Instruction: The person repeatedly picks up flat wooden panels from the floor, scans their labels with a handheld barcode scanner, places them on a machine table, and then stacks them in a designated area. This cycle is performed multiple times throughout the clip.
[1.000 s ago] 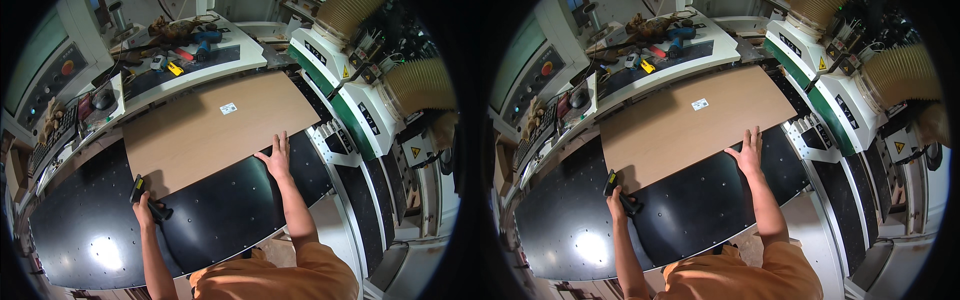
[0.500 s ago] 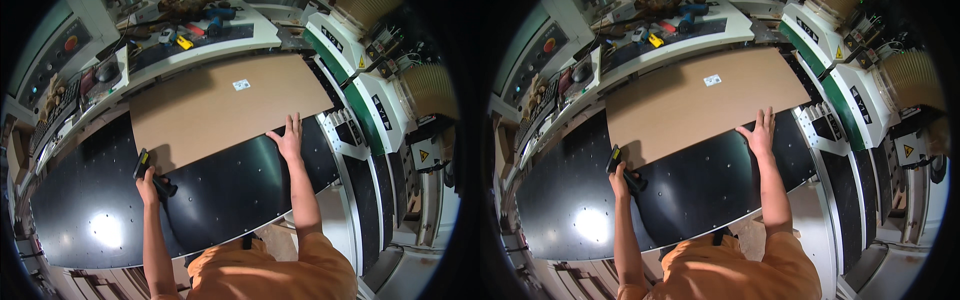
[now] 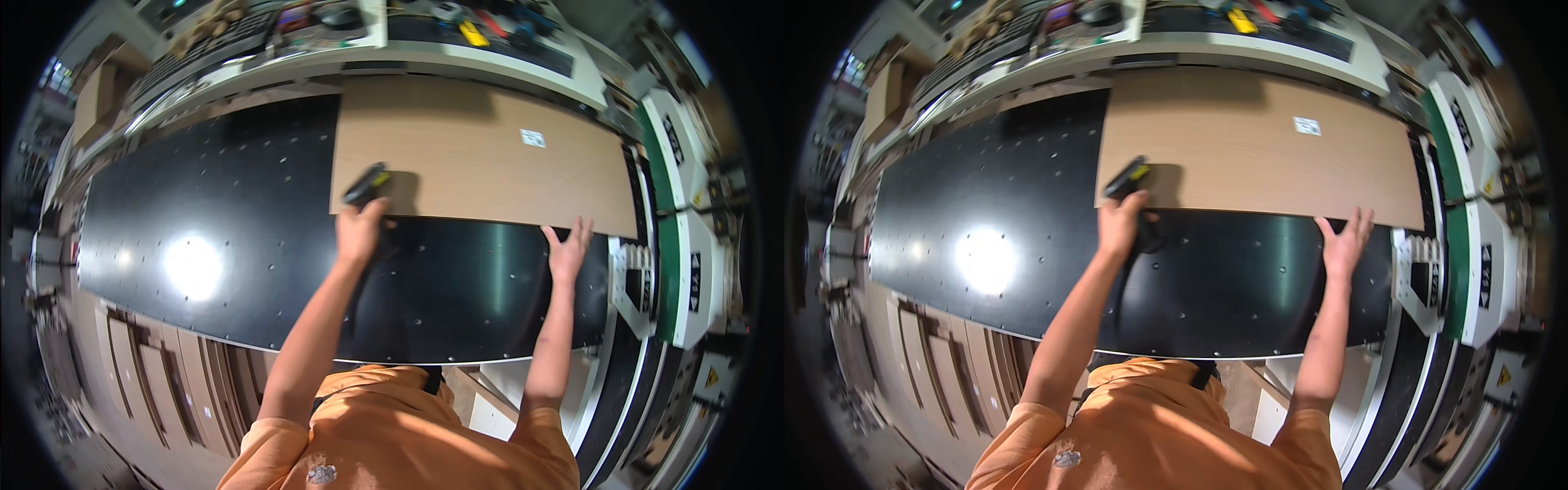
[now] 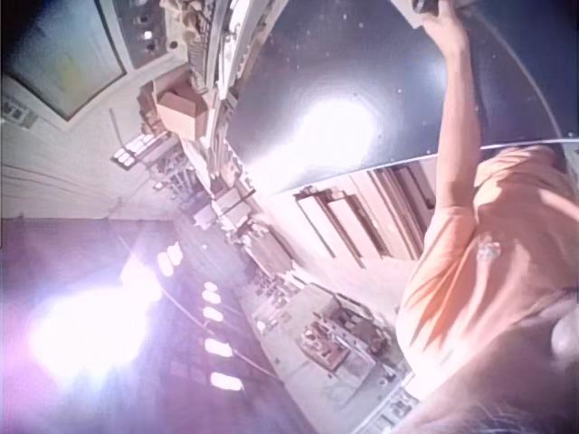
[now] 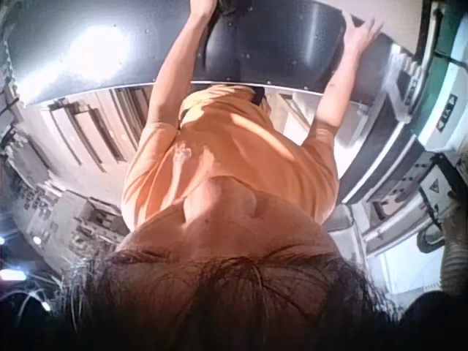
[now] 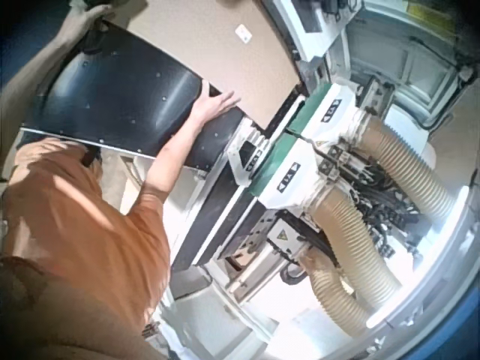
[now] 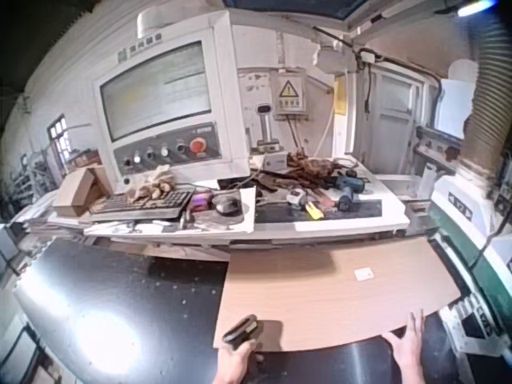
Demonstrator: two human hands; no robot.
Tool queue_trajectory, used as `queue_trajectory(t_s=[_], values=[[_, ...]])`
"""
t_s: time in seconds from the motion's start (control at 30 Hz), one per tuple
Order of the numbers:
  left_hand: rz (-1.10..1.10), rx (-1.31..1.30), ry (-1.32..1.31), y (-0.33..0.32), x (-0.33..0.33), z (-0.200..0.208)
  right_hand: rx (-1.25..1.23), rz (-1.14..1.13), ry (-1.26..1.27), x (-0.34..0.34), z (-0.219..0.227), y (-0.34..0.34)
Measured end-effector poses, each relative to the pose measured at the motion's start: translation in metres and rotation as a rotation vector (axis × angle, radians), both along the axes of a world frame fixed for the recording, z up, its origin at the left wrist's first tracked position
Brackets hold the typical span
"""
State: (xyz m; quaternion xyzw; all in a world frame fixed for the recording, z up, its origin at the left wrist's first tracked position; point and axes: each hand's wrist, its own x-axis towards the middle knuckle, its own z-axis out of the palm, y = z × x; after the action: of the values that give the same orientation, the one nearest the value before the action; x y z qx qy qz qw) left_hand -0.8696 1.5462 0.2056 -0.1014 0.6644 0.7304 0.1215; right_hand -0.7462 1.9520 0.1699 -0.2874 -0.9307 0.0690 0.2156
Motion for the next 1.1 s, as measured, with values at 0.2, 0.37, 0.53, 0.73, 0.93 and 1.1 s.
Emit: queue_trajectory(t_s=[0.2,0.37,0.53,0.73,0.93,1.1], values=[[-0.043,0.039,-0.042,0.034,0.008,0.001,-0.024,-0.014,-0.079,-0.001,0.001,0.003],[-0.101,0.117,-0.006,0.021,0.01,-0.005,-0.008,0.025,-0.073,0.001,-0.002,0.007],[-0.14,0.0,0.108,-0.026,0.052,-0.01,0.027,0.104,-0.057,0.009,-0.012,-0.031],[-0.059,-0.041,0.089,-0.131,0.166,-0.002,0.045,0.392,-0.056,-0.002,-0.017,-0.154],[0.168,-0.082,-0.002,-0.226,0.314,-0.023,0.047,0.649,-0.172,-0.038,-0.017,-0.297],[0.473,-0.073,-0.352,-0.299,0.469,-0.058,0.094,0.782,-0.183,-0.047,-0.017,-0.416]])
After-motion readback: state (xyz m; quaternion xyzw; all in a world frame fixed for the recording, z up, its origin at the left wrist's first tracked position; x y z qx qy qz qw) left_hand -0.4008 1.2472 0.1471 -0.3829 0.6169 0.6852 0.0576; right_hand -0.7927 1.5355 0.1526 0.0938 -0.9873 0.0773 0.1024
